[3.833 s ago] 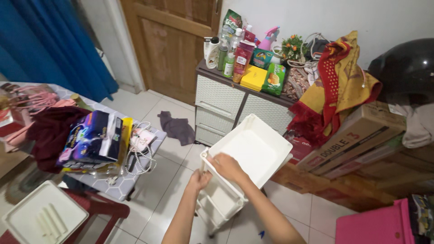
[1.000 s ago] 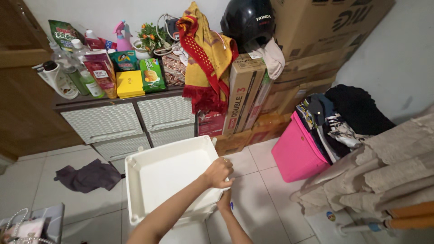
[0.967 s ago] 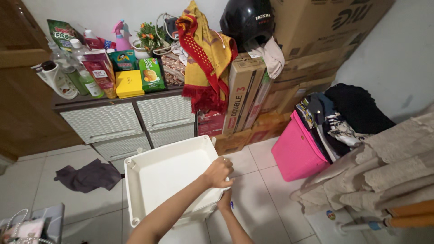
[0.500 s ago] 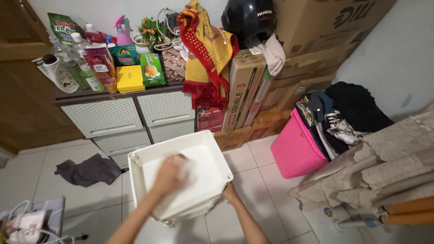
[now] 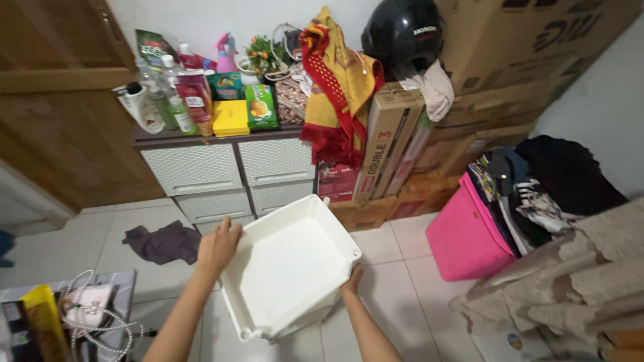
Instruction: The person assembles a white plastic rolling cart by inserting vertical poles into the base, stacking multiple trays, and attaching wheels. They wipe the trays with a cloth during assembly and then reconfigure the cart by removing and reinserting the poles.
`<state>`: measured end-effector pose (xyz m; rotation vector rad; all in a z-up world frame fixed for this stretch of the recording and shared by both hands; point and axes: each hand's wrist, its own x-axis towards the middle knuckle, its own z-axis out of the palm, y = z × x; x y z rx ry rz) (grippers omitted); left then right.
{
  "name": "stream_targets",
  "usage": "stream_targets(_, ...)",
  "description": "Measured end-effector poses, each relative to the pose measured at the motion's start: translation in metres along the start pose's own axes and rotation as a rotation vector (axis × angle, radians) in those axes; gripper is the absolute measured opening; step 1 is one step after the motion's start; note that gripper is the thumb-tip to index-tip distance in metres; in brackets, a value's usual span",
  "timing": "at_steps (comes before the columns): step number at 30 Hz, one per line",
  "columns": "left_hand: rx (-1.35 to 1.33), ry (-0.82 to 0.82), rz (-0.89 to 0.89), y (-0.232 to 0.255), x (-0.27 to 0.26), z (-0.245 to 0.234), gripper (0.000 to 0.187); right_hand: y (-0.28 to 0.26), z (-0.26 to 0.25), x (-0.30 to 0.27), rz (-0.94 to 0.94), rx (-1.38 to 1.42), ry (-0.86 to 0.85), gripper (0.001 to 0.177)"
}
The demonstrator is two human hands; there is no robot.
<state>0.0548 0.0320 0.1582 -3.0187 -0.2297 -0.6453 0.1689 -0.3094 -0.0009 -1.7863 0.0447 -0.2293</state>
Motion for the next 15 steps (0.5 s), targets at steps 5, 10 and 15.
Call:
stream_targets(5,0.104,0.003,-0.195,0.026,-0.053,-0.012,0.026,-0.005,0.018,-0.007,0.012,0.038,0.005,0.029)
stream_targets(10,0.048,-0.013,-0.303,0.049,-0.108,-0.023,0.019,-0.015,0.027,-0.015,0.018,0.088,-0.096,0.027)
stream_targets(15,0.029,-0.046,-0.411,0.083,-0.158,-0.040,0.021,-0.023,0.040,-0.025,0.037,0.105,-0.159,0.024)
